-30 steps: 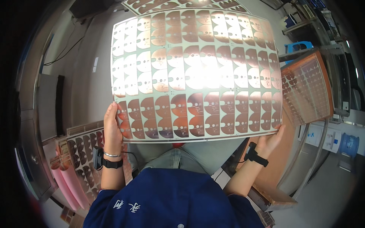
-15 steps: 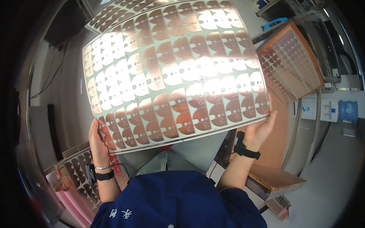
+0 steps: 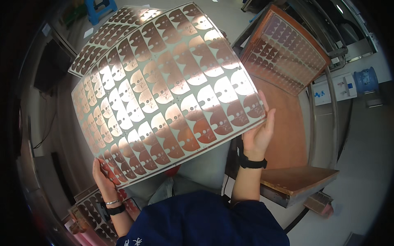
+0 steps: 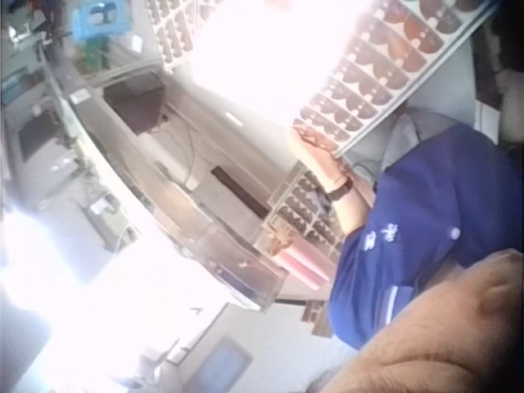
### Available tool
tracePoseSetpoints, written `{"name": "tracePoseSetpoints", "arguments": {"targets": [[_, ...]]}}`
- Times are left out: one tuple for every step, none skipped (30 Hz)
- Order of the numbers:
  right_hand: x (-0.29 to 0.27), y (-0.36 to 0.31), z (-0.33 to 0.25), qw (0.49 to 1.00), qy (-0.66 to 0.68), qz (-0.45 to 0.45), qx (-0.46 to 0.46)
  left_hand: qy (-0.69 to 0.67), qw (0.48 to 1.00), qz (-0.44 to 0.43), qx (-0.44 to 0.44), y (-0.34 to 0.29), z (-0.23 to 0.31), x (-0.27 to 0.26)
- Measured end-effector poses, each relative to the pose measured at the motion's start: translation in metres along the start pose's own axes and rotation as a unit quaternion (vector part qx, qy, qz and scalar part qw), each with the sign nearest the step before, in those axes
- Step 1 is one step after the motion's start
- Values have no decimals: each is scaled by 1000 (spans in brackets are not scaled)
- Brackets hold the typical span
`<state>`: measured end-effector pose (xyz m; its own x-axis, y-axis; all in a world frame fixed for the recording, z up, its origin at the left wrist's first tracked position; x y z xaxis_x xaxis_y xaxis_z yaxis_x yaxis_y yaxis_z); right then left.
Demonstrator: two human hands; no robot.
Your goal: The recorder is sorting and stacking flexible copper circuit sheets at a metal fabrication station.
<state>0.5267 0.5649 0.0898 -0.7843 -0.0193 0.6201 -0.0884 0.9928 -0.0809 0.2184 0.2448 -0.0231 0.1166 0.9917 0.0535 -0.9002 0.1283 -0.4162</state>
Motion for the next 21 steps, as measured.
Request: {"name": "tracePoseSetpoints", "arguments": {"targets": [[-1,0,0,1000,-3,8,3,-6,1000,-1,1,-8,5,6],[-2,1,-1,1000,-6,15,6,-13,1000,-2,1,-11,8,8],[-2,1,0,1000,-6,19,13,-23,1000,7,18,-7,5,2],[-4,2,-1,1000,-10,17,17,-33,999,13,32,3,-6,-3],[-7,3,-3,1000,-14,14,22,-42,998,20,45,10,-11,-9],[-10,5,-3,999,-18,10,28,-41,998,24,48,5,-4,-4],[-12,6,-4,999,-28,18,30,-41,997,30,57,5,-2,-4],[-14,8,-4,998,-38,26,33,-40,996,36,66,6,-1,-5],[-16,11,-4,998,-47,33,34,-40,995,40,76,7,-1,-6],[-18,12,-5,998,-44,30,39,-57,995,40,75,9,-2,-8],[-19,14,-4,998,-43,29,46,-55,995,39,79,9,1,-10],[-20,17,-5,997,-46,29,47,-56,995,35,80,8,4,-8],[-21,19,-7,997,-48,29,48,-58,995,31,82,7,8,-6],[-25,22,-8,998,-33,12,55,-59,994,33,91,7,11,-6],[-28,25,-9,998,-45,8,50,-62,993,35,99,5,13,-5],[-30,27,-11,997,-57,4,45,-64,991,36,108,4,15,-4],[-33,30,-13,997,-69,0,40,-72,990,46,110,2,16,-1],[-33,32,-13,996,-75,-9,46,-80,989,59,111,1,17,-2],[-31,33,-14,995,-90,-8,41,-89,987,73,112,-1,18,-2],[-28,34,-15,994,-104,-6,35,-90,987,77,106,-5,21,-1],[-28,34,-15,993,-116,-3,31,-90,986,82,115,-5,23,0]]}}
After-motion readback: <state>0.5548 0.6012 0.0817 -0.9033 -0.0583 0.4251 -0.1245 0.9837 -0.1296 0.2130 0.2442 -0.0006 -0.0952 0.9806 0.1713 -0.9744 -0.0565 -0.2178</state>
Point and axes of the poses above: each hand's wrist, its own y-axis towards the middle knuckle, its own x-axis out of the palm, z = x × y, the point moved 2 cm from there along y, towards the middle knuckle, and after that the axes turned 8 degrees about z, right-handed, at the moved point
